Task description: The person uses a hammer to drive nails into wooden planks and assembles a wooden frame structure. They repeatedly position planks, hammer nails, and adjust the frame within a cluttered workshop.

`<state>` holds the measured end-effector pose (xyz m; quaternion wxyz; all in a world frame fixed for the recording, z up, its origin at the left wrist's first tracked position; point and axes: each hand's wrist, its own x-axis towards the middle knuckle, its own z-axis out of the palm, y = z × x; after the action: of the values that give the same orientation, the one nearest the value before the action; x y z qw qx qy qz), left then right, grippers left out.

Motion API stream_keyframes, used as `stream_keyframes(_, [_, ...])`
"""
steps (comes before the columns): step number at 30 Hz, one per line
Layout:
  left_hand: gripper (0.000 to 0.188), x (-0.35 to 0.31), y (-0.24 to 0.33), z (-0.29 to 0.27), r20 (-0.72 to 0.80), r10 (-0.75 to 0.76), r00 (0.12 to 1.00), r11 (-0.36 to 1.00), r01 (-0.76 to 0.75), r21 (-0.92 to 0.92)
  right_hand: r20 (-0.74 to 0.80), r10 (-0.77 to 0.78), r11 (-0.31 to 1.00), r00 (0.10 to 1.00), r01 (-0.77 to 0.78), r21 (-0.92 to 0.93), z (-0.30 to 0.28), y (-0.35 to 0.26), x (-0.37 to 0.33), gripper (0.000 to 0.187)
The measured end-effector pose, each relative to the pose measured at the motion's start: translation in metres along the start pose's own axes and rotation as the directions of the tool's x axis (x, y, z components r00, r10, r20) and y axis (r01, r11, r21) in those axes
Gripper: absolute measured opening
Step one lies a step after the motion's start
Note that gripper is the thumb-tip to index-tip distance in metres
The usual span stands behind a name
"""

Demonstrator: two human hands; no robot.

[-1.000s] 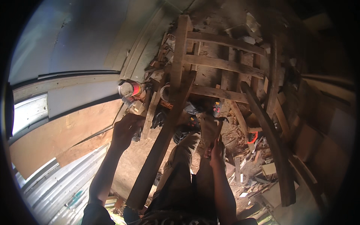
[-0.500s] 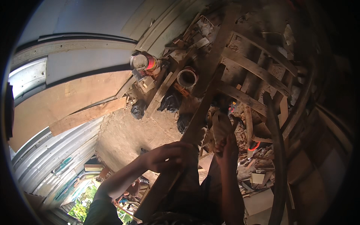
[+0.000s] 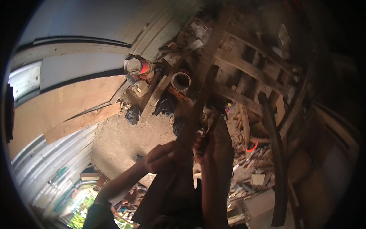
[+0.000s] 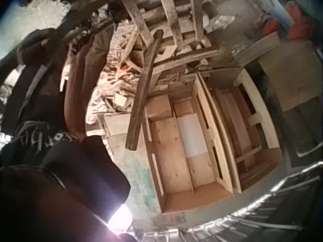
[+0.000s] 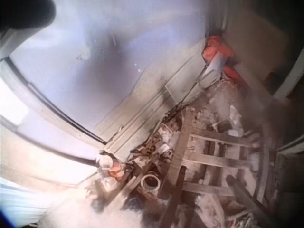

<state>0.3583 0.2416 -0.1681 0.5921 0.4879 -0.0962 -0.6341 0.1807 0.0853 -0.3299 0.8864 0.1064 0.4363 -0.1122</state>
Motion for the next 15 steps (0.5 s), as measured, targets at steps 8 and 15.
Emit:
stream_keyframes(8, [0.017,0.008,-0.008,0.005,-0.019,0.069,0.997,0.987,-0.065,0.145,-0.515,-0.495,0.866,0.700,0.443,-0.231,-0.010,-0.002,0.003,0.043])
stream_keyframes(15, [0.029,0.005,-0.002,0.008,0.042,0.060,0.997,0.992,-0.055,-0.110,-0.148,-0.263,0.964,0.953,0.264,-0.014,-0.008,-0.070,-0.054,0.046])
